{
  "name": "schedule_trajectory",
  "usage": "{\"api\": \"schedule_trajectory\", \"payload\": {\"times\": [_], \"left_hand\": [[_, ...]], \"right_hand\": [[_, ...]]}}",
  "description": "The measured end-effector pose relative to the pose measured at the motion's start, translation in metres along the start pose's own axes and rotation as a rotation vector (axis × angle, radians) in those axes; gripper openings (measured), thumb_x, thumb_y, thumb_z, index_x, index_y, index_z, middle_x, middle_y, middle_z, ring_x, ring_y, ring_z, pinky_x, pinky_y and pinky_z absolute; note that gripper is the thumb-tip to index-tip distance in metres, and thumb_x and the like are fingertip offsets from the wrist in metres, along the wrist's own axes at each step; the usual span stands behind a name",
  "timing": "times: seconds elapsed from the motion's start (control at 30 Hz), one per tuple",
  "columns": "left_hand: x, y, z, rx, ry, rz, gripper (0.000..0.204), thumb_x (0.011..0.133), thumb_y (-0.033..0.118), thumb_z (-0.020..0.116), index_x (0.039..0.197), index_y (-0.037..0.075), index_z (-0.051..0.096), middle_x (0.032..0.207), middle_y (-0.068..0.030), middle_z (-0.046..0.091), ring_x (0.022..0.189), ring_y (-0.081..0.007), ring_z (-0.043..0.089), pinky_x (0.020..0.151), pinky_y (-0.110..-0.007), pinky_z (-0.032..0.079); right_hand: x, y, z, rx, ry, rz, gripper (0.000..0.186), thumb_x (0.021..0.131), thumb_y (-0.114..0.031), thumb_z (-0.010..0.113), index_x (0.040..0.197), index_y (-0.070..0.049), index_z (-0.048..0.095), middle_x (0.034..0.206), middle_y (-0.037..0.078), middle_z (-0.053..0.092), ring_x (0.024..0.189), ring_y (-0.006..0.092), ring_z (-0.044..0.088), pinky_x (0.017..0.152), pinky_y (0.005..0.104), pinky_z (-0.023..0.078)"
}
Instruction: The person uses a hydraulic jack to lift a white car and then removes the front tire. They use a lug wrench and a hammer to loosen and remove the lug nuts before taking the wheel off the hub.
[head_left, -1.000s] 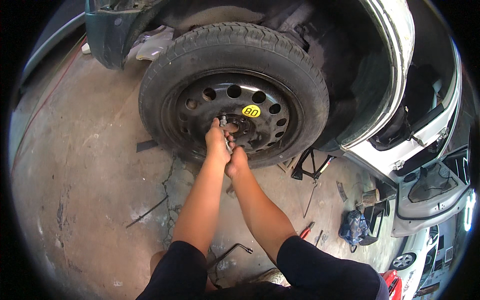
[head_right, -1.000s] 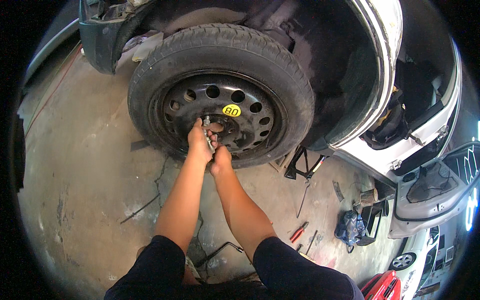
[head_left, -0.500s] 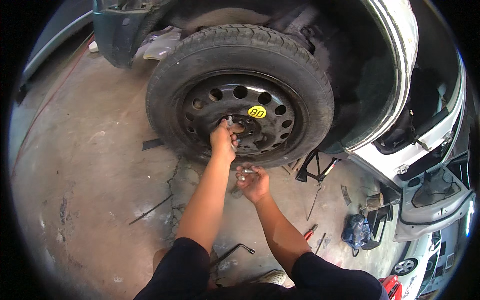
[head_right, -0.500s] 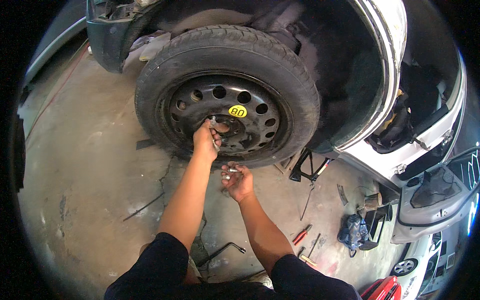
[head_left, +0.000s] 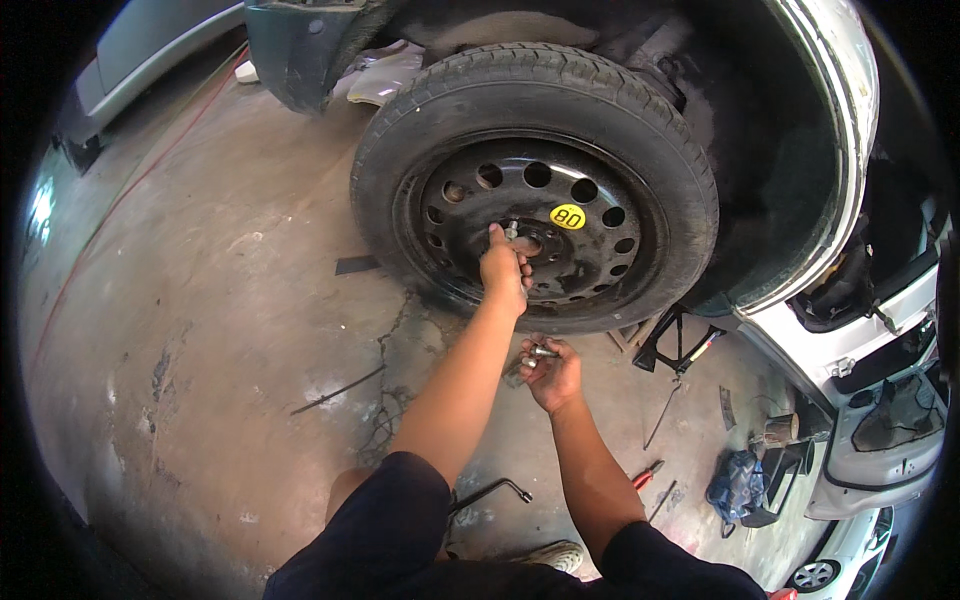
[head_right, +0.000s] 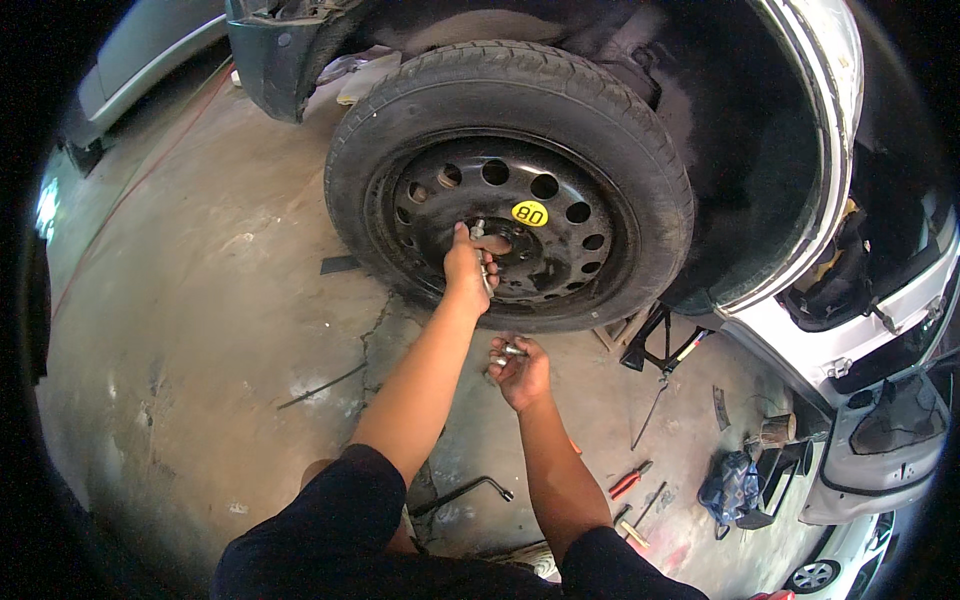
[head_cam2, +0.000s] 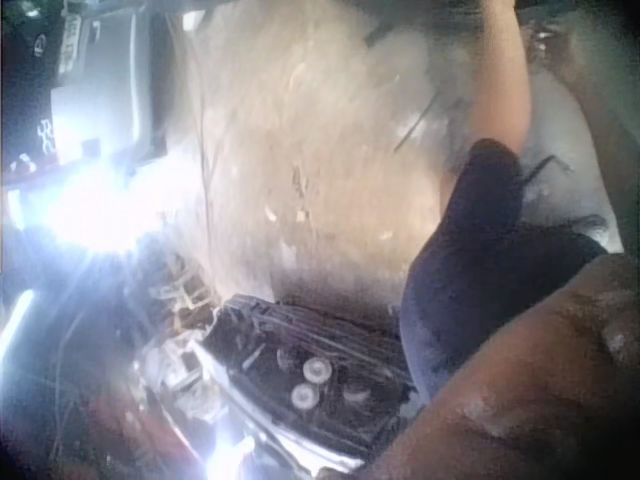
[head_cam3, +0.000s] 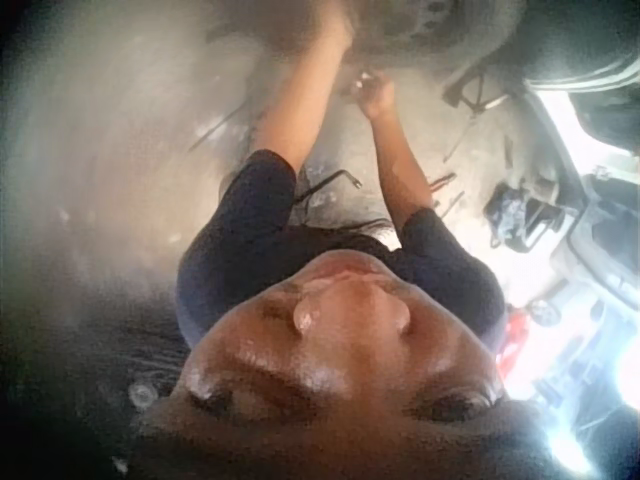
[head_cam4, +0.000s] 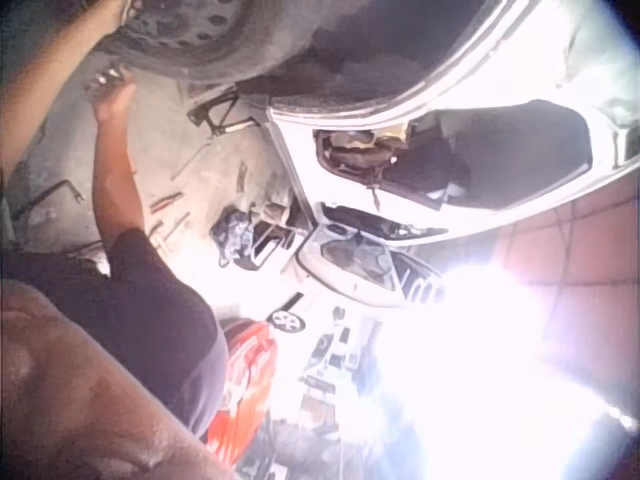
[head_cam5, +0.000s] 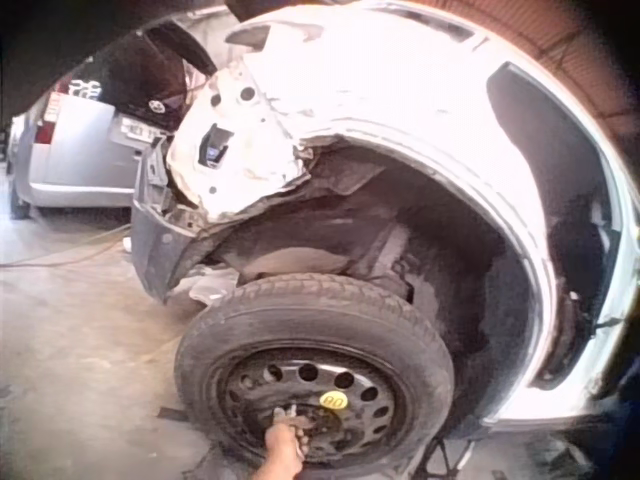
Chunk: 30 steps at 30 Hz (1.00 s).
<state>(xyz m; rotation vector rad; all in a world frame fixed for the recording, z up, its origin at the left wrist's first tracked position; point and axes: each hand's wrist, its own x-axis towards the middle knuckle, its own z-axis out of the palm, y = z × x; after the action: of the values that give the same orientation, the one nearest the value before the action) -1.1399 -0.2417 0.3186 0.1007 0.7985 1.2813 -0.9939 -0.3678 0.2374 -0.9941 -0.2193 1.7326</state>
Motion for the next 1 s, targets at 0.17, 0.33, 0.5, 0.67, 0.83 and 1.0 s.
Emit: {"api": "schedule_trajectory", "payload": {"times": [0.17, 0.33, 0.5, 0.67, 0.83, 1.0], "left_hand": [[0.003, -0.005, -0.004, 0.156, -0.018, 0.208, 0.037, 0.105, 0.048, 0.048, 0.094, 0.014, 0.055, 0.07, 0.0042, 0.046, 0.059, -0.0104, 0.044, 0.051, -0.029, 0.036], [0.007, -0.008, -0.003, -0.216, -0.124, -0.061, 0.033, 0.108, 0.038, 0.041, 0.092, 0.014, 0.055, 0.071, 0.0026, 0.047, 0.06, -0.0126, 0.045, 0.054, -0.029, 0.038], [0.006, -0.064, 0.012, 0.024, -0.108, 0.075, 0.034, 0.101, 0.045, 0.055, 0.088, 0.014, 0.058, 0.074, 0.0025, 0.052, 0.062, -0.013, 0.049, 0.055, -0.029, 0.04], [0.018, -0.109, -0.01, 1.526, -0.282, 0.714, 0.039, 0.089, 0.034, 0.066, 0.094, -0.004, 0.071, 0.082, -0.0181, 0.071, 0.073, -0.0313, 0.064, 0.07, -0.044, 0.049], [-0.074, -0.281, 0.125, 1.806, -0.4, 0.579, 0.023, 0.086, 0.018, 0.066, 0.097, -0.003, 0.066, 0.094, -0.0228, 0.07, 0.086, -0.0371, 0.067, 0.078, -0.046, 0.049], [-0.1, -0.432, 0.186, 1.617, -0.639, 0.725, 0.014, 0.085, 0.003, 0.059, 0.097, -0.002, 0.061, 0.096, -0.0227, 0.064, 0.091, -0.0429, 0.062, 0.082, -0.05, 0.048]], "right_hand": [[-0.006, -0.002, -0.006, 0.006, -0.012, 0.006, 0.027, 0.085, -0.024, 0.06, 0.105, -0.005, 0.062, 0.099, 0.011, 0.065, 0.081, 0.0222, 0.057, 0.067, 0.0321, 0.045], [-0.006, -0.01, -0.015, 0.014, -0.015, -0.004, 0.027, 0.089, -0.025, 0.059, 0.109, -0.005, 0.062, 0.099, 0.011, 0.066, 0.082, 0.0234, 0.058, 0.068, 0.0337, 0.048], [-0.013, -0.051, -0.044, -0.038, 0.01, -0.06, 0.024, 0.095, -0.024, 0.056, 0.11, -0.006, 0.059, 0.1, 0.011, 0.063, 0.083, 0.0244, 0.058, 0.069, 0.0368, 0.049], [0.017, -0.096, -0.095, -0.246, -0.181, -0.139, 0.056, 0.1, -0.039, 0.054, 0.145, -0.006, 0.047, 0.117, 0.012, 0.064, 0.109, 0.0281, 0.062, 0.087, 0.0533, 0.055], [-0.025, -0.169, -0.218, 0.08, -0.183, 0.209, 0.026, 0.101, -0.042, 0.05, 0.103, -0.021, 0.065, 0.096, 0.001, 0.067, 0.08, 0.0202, 0.06, 0.077, 0.0363, 0.045], [-0.114, -0.242, -0.277, 0.479, -0.1, -0.011, 0.029, 0.101, -0.04, 0.049, 0.103, -0.017, 0.065, 0.099, 0.004, 0.069, 0.092, 0.0202, 0.064, 0.085, 0.0426, 0.05]]}}
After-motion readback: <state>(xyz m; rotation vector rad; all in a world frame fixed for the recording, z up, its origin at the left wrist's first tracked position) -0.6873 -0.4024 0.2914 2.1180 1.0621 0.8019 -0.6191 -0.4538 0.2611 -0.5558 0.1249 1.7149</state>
